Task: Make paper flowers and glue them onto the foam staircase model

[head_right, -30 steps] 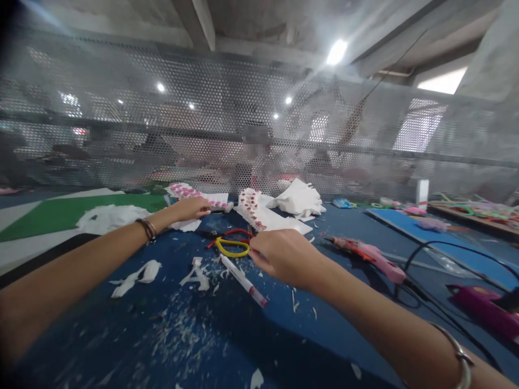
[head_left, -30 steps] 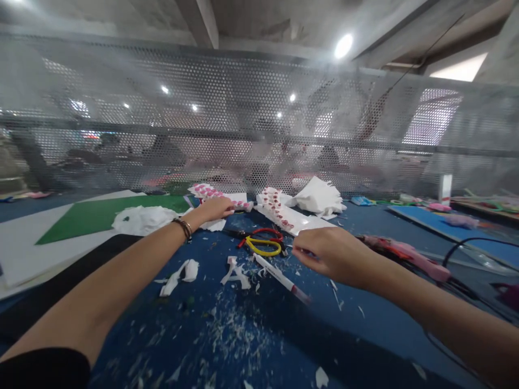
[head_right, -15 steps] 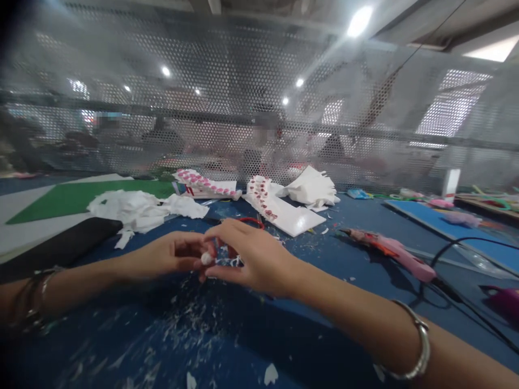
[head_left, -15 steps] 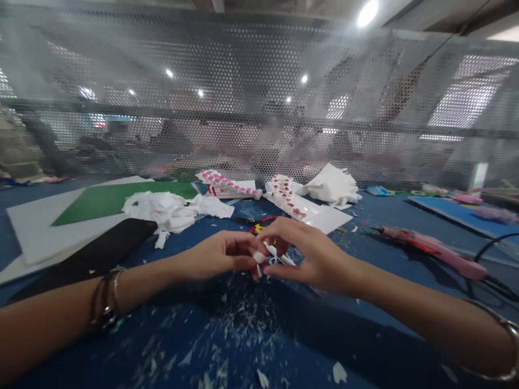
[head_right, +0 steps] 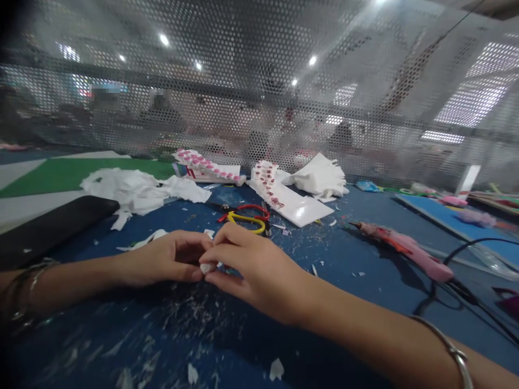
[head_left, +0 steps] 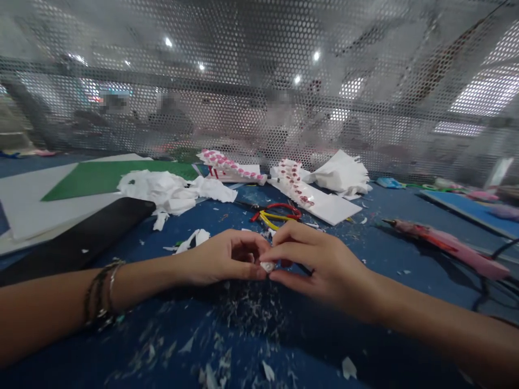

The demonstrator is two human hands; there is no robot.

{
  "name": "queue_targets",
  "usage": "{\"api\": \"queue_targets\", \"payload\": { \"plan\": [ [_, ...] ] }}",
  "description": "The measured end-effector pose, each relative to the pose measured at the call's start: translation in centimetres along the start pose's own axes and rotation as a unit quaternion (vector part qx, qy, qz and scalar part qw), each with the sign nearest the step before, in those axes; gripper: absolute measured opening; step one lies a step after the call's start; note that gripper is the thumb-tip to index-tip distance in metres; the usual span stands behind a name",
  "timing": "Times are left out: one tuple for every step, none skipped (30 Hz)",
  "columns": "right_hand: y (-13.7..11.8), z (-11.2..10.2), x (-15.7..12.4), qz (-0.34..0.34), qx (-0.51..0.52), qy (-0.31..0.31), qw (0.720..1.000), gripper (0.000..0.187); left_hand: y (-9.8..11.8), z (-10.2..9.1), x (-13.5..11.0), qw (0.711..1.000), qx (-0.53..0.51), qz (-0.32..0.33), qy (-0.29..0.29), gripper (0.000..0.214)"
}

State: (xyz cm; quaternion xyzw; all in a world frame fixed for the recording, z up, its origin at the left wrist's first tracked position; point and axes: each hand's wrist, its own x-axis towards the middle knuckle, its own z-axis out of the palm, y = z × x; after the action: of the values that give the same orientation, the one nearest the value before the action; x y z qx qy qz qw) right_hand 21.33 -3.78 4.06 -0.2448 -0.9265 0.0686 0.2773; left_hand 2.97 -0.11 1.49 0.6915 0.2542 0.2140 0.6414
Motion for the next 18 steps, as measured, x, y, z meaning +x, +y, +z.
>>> {"api": "queue_targets", "payload": {
  "plan": [
    [-0.05, 0.02, -0.01, 0.001, 0.003, 0.002, 1.000, 0.011, 0.00, -0.10, -0.02, 1.000, 0.002, 0.000, -0.008, 0.022],
    [-0.10, 0.03, -0.01, 0.002, 0.007, 0.004, 1.000, 0.010, 0.01, -0.22, -0.03, 1.000, 0.005, 0.002, -0.017, 0.022],
    [-0.15, 0.04, -0.03, 0.005, 0.009, 0.008, 1.000, 0.009, 0.04, -0.34, -0.04, 1.000, 0.008, 0.006, -0.027, 0.022],
    [-0.20, 0.06, -0.04, 0.006, 0.011, 0.011, 1.000, 0.008, 0.08, -0.46, -0.04, 0.999, 0.009, 0.010, -0.036, 0.023],
    [-0.26, 0.09, -0.07, 0.006, 0.012, 0.013, 1.000, 0.008, 0.14, -0.56, -0.04, 0.999, 0.010, 0.013, -0.044, 0.024],
    [-0.33, 0.13, -0.09, 0.005, 0.013, 0.016, 1.000, 0.008, 0.20, -0.64, -0.02, 0.999, 0.009, 0.014, -0.050, 0.024],
    [-0.40, 0.19, -0.12, 0.001, 0.014, 0.020, 1.000, 0.008, 0.26, -0.69, 0.01, 0.998, 0.007, 0.015, -0.054, 0.025],
    [-0.46, 0.26, -0.15, -0.003, 0.016, 0.025, 1.000, 0.007, 0.31, -0.70, 0.04, 0.998, 0.003, 0.014, -0.057, 0.025],
    [-0.52, 0.34, -0.17, -0.007, 0.019, 0.030, 0.999, 0.007, 0.34, -0.69, 0.07, 0.998, -0.002, 0.014, -0.058, 0.025],
    [-0.57, 0.42, -0.18, -0.009, 0.022, 0.035, 0.999, 0.008, 0.36, -0.66, 0.08, 0.998, -0.011, 0.015, -0.060, 0.025],
    [-0.60, 0.50, -0.18, -0.009, 0.025, 0.039, 0.999, 0.011, 0.35, -0.61, 0.08, 0.998, -0.022, 0.016, -0.060, 0.025],
    [-0.62, 0.57, -0.18, -0.008, 0.027, 0.040, 0.999, 0.015, 0.33, -0.57, 0.07, 0.997, -0.034, 0.018, -0.062, 0.025],
    [-0.62, 0.62, -0.18, -0.006, 0.027, 0.040, 0.999, 0.020, 0.31, -0.52, 0.04, 0.997, -0.045, 0.019, -0.063, 0.025],
    [-0.61, 0.66, -0.16, -0.005, 0.025, 0.037, 0.999, 0.023, 0.27, -0.49, 0.00, 0.996, -0.055, 0.019, -0.064, 0.025],
    [-0.60, 0.68, -0.15, -0.004, 0.022, 0.034, 0.999, 0.023, 0.23, -0.48, -0.05, 0.996, -0.060, 0.020, -0.064, 0.024],
    [-0.59, 0.68, -0.14, -0.004, 0.019, 0.031, 0.999, 0.021, 0.20, -0.47, -0.08, 0.996, -0.061, 0.021, -0.063, 0.023],
    [-0.58, 0.68, -0.12, -0.004, 0.016, 0.028, 0.999, 0.017, 0.18, -0.48, -0.11, 0.996, -0.059, 0.023, -0.062, 0.022],
    [-0.58, 0.68, -0.11, -0.003, 0.015, 0.027, 1.000, 0.013, 0.16, -0.50, -0.13, 0.996, -0.056, 0.026, -0.061, 0.020]
  ]
}}
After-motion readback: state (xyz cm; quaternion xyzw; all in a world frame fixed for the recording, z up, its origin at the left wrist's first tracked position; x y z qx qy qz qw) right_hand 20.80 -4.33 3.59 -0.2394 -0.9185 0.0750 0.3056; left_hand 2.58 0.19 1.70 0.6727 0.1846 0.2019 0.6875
